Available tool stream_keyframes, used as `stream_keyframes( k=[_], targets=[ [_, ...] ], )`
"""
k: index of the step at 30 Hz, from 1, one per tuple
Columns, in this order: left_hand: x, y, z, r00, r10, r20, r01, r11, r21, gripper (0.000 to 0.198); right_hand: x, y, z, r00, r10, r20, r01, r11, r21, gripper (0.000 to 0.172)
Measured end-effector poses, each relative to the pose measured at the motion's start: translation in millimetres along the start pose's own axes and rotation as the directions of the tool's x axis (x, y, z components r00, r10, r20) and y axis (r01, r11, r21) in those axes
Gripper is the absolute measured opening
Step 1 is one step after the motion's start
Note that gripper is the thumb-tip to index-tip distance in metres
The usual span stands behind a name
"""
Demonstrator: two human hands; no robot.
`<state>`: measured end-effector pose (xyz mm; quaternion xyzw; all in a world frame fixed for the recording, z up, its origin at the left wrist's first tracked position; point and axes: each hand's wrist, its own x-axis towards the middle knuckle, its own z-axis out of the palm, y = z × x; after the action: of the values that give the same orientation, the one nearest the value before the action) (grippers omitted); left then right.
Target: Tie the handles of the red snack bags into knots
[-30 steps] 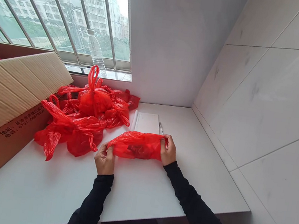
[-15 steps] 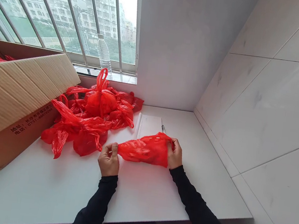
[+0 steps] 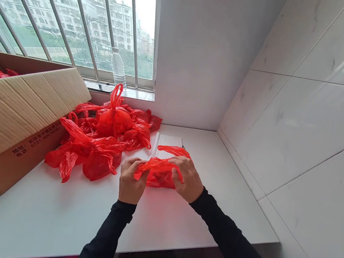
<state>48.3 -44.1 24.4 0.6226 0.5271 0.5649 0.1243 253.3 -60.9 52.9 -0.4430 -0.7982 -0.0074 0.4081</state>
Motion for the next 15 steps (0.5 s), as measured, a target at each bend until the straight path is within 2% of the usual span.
stream_keyframes(
  k=[2,5,8,12,15],
  targets=[
    [-3.2,3.4,-4.7,0.996,-0.057,-0.064,0.059,0.998,0.028,0.02,6.9,1.8,-2.4,0.982,0.017,0.19,0.003,0.995,-0.104,0.032],
    [-9.2,10.9,-14.2,0.976,-0.166,-0.143,0.175,0.983,0.055,0.024,10.0,5.0,-4.9,0.917,0.194,0.348,-0.09,0.952,-0.293,0.024],
    [-14.3,18.2,-23.7,0.955,-0.267,-0.126,0.273,0.962,0.027,0.025,5.1,-1.9,-11.2,0.894,0.269,0.358,-0.131,0.922,-0.365,0.027],
    [-19.1,25.6,-34.5,0.93,-0.366,0.027,0.367,0.928,-0.068,0.028,-3.8,-22.8,-25.0,0.917,0.28,0.284,-0.161,0.911,-0.38,0.019],
    [-22.0,33.6,-40.7,0.919,-0.384,0.088,0.391,0.916,-0.09,0.027,-8.3,-36.3,-33.5,0.945,0.231,0.231,-0.125,0.909,-0.397,0.013]
  ],
)
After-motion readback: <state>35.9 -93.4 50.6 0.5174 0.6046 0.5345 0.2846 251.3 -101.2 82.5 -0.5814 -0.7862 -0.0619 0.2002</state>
